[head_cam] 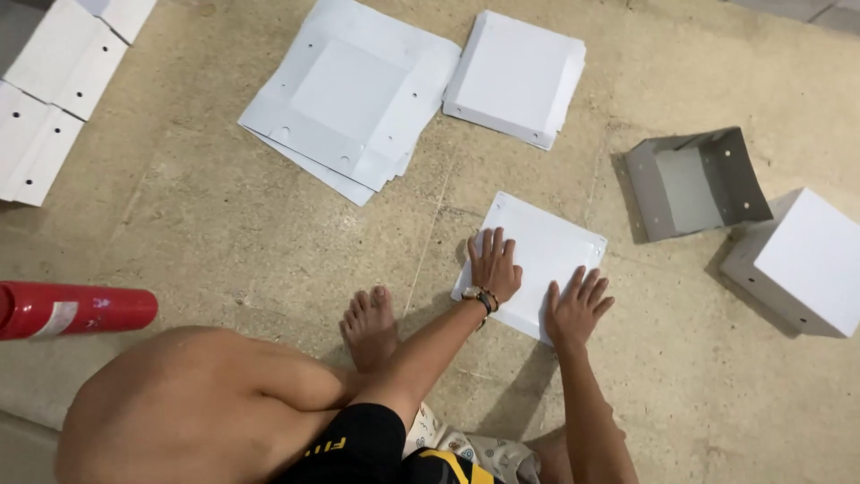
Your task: The person sits on the floor and assembles small cardboard boxes by folding the flaps and tucking them into slots. They handle multiple flat-packed box components and completed boxes, working one at a time.
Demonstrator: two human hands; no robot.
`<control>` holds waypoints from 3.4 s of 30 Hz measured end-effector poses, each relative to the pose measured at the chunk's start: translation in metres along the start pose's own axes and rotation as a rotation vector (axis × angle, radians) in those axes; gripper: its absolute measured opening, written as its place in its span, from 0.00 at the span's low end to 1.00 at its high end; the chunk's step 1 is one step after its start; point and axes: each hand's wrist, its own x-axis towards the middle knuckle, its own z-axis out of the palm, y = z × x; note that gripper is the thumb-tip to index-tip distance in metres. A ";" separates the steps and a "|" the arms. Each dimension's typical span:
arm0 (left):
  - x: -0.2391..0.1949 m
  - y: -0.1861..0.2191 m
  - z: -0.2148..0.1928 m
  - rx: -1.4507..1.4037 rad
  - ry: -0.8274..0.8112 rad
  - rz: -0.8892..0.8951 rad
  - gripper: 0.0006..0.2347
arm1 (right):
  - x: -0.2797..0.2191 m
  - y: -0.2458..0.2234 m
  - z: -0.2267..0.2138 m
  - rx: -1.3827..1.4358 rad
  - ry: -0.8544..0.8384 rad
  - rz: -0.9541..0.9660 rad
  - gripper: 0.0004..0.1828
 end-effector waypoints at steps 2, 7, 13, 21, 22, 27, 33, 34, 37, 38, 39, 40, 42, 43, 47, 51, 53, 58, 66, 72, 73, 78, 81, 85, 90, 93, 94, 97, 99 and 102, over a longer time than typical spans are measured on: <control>0.001 -0.003 0.008 -0.003 -0.038 0.028 0.16 | -0.010 -0.003 -0.004 0.006 -0.010 0.002 0.36; 0.036 -0.026 0.036 0.022 0.122 0.137 0.17 | -0.001 -0.012 -0.014 0.082 -0.064 -0.160 0.28; 0.050 -0.032 -0.014 0.124 -0.082 -0.005 0.23 | 0.003 -0.003 0.001 0.016 -0.077 -0.194 0.28; 0.039 -0.030 -0.006 0.154 -0.201 0.122 0.24 | 0.001 -0.047 -0.001 -0.058 -0.077 -0.206 0.29; 0.040 -0.032 0.001 0.151 -0.198 0.172 0.23 | 0.001 -0.063 -0.004 -0.003 -0.107 -0.284 0.29; 0.039 -0.034 -0.003 0.169 -0.216 0.196 0.22 | 0.047 -0.037 0.009 0.005 -0.095 -0.086 0.30; 0.038 -0.031 -0.013 0.183 -0.167 0.173 0.22 | 0.063 -0.072 -0.013 -0.039 -0.133 -0.078 0.31; 0.037 -0.032 -0.016 0.193 -0.188 0.148 0.23 | 0.059 -0.077 -0.013 -0.025 -0.206 -0.258 0.30; 0.039 -0.031 -0.010 0.192 -0.189 0.122 0.23 | 0.068 -0.034 -0.017 0.018 -0.079 0.061 0.32; 0.036 -0.033 -0.012 0.191 -0.192 0.124 0.23 | 0.053 -0.038 -0.016 0.017 -0.081 0.065 0.32; 0.036 -0.031 -0.013 0.191 -0.173 0.120 0.23 | 0.041 -0.040 -0.017 -0.003 -0.089 0.048 0.33; 0.035 -0.030 -0.014 0.192 -0.155 0.116 0.23 | 0.028 -0.043 -0.017 -0.024 -0.098 0.032 0.35; 0.031 -0.031 -0.012 0.179 -0.170 0.124 0.23 | -0.006 -0.061 -0.015 -0.073 -0.152 -0.134 0.35; 0.037 -0.032 -0.013 0.175 -0.166 0.134 0.23 | -0.016 -0.072 -0.014 -0.115 -0.187 -0.306 0.34; 0.039 -0.038 -0.003 0.161 -0.086 0.137 0.23 | -0.014 -0.043 -0.038 -0.107 -0.238 -0.293 0.32; 0.031 -0.033 -0.004 0.223 -0.035 0.166 0.23 | -0.010 -0.007 -0.026 0.043 -0.153 0.030 0.39; 0.013 -0.017 -0.003 0.217 0.010 0.199 0.23 | -0.010 -0.010 -0.029 0.074 -0.156 0.055 0.38; -0.046 0.008 0.013 0.013 -0.146 0.350 0.25 | -0.013 -0.014 -0.033 0.096 -0.111 0.071 0.37; -0.017 -0.025 -0.022 0.096 -0.146 0.136 0.26 | -0.018 -0.035 -0.033 0.044 -0.104 0.015 0.36; -0.013 -0.024 -0.022 0.124 -0.156 0.144 0.26 | 0.005 -0.032 -0.024 -0.117 -0.147 -0.342 0.33; -0.017 -0.026 -0.022 0.127 -0.164 0.138 0.26 | 0.014 -0.024 -0.025 -0.074 -0.090 -0.230 0.31; -0.012 -0.023 -0.025 0.147 -0.132 0.133 0.26 | 0.045 -0.041 -0.007 0.023 0.077 -0.199 0.37; -0.018 -0.022 -0.024 0.151 -0.174 0.127 0.25 | 0.052 -0.057 -0.012 0.008 0.134 -0.453 0.33; -0.015 -0.019 -0.030 0.140 -0.207 0.092 0.26 | 0.098 -0.017 0.005 0.074 -0.072 0.060 0.34; -0.015 -0.020 -0.025 0.139 -0.233 0.088 0.26 | 0.060 -0.060 -0.024 -0.038 -0.034 -0.260 0.33; -0.014 -0.017 -0.030 0.163 -0.255 0.079 0.26 | 0.072 -0.025 -0.009 0.000 -0.033 -0.169 0.32; -0.014 -0.015 -0.033 0.173 -0.273 0.071 0.26 | 0.079 -0.009 -0.002 0.061 -0.050 0.034 0.33; -0.016 -0.014 -0.031 0.156 -0.262 0.064 0.26 | 0.052 -0.056 -0.014 0.012 -0.052 -0.085 0.34; -0.015 -0.012 -0.035 0.170 -0.274 0.069 0.26 | 0.059 -0.053 -0.022 0.019 -0.073 -0.161 0.33; -0.014 -0.009 -0.039 0.189 -0.295 0.064 0.26 | 0.078 -0.030 -0.010 0.035 -0.064 -0.115 0.31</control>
